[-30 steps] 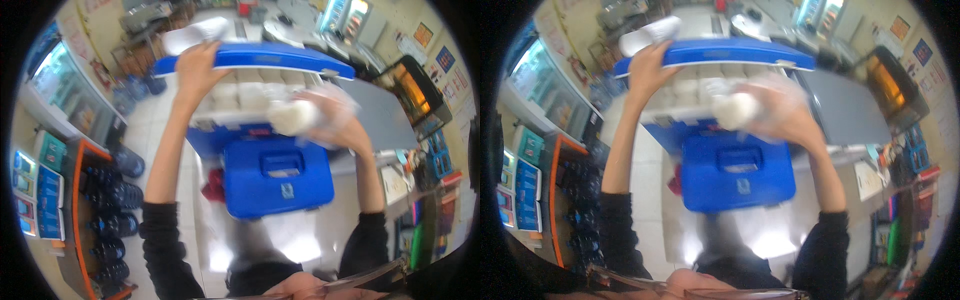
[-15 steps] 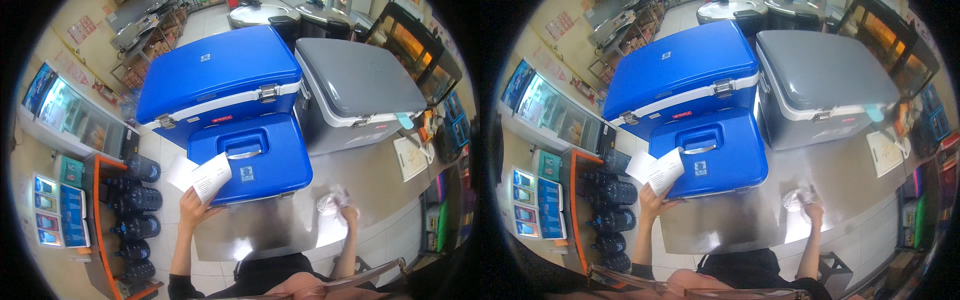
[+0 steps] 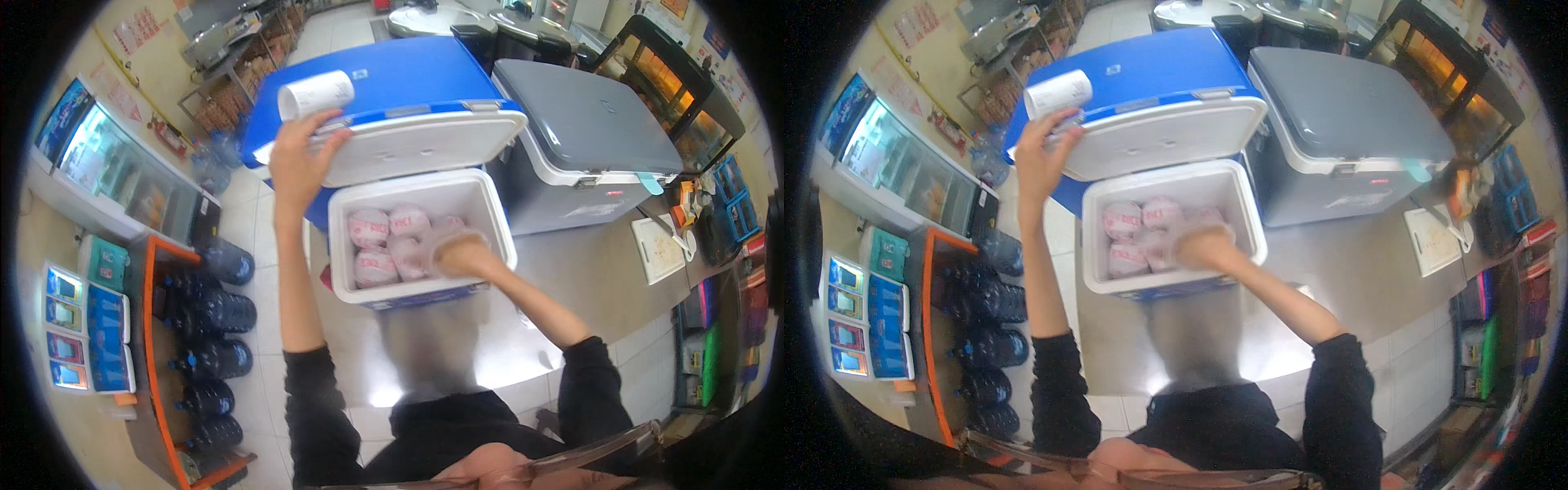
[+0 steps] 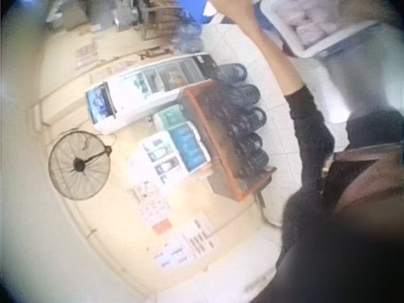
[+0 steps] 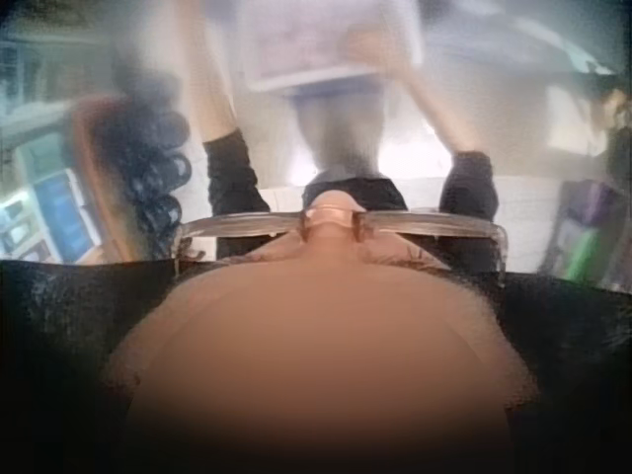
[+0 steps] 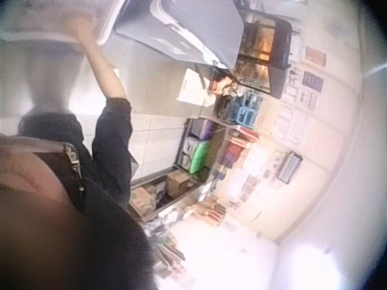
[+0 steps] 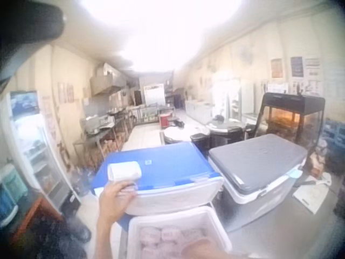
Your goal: The person packs fried chicken pieces from a heated display case into a paper box, then places the box into a plastic bag along with a receipt and a small red packet. The person handles the items by hand and uses a plastic bag to complete the order.
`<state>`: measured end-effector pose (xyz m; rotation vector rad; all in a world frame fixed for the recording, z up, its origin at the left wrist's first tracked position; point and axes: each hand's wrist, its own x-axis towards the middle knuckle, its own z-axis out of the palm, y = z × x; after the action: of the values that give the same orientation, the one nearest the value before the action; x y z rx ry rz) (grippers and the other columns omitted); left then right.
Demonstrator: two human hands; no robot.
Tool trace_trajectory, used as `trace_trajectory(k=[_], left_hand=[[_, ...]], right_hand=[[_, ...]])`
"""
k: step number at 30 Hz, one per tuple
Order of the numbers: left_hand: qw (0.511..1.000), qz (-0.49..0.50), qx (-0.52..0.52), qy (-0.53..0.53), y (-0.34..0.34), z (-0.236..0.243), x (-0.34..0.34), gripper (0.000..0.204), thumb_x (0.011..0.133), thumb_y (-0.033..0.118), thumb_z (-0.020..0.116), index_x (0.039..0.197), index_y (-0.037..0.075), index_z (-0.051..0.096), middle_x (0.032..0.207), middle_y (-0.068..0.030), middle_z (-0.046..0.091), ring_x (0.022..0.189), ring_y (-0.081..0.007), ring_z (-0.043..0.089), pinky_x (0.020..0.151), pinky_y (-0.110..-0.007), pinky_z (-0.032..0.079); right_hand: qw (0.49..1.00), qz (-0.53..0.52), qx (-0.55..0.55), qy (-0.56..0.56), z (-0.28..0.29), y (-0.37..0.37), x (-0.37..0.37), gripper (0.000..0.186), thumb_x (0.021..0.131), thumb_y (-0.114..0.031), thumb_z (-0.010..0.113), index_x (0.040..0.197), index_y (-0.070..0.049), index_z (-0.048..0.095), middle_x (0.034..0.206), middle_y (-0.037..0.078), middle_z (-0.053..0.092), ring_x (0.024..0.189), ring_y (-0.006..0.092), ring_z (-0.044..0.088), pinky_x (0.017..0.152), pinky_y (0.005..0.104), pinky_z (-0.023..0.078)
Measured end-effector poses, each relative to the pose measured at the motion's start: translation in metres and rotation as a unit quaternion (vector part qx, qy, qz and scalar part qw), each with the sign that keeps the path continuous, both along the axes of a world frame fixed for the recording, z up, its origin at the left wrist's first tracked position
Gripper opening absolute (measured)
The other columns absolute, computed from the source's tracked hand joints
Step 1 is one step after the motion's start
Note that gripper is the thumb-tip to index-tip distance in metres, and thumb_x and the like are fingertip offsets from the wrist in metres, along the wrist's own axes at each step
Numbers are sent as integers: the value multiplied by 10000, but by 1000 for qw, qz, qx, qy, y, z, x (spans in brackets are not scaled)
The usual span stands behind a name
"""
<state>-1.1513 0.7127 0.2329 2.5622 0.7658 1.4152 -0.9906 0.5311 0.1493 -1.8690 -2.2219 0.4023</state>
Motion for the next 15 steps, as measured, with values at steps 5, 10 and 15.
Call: trace_trajectory(k=[5,10,15], left_hand=[[1000,7,13,-23,2,-5,-2,303,760,350,728,981,145,702,917,-85,664,860,-274,609,746,-351,473],[999,-7,42,-23,8,-12,-3,305,760,333,730,996,143,697,930,-91,666,878,-280,613,761,-361,469],[998,-26,-11,60,-81,-29,-35,421,760,157,698,1161,70,606,1107,-122,644,990,-310,580,880,-389,416]], right_hand=[[962,-228,-146,22,-51,35,-54,385,917,-339,411,1105,-71,612,1097,172,638,1016,376,602,882,436,475],[967,-232,-70,80,-35,5,-16,479,873,-348,548,1211,-9,553,1096,242,617,1039,351,599,900,442,462],[808,-319,118,482,-5,-171,66,539,793,-222,670,1265,-11,517,1135,133,623,1013,198,600,869,345,491]])
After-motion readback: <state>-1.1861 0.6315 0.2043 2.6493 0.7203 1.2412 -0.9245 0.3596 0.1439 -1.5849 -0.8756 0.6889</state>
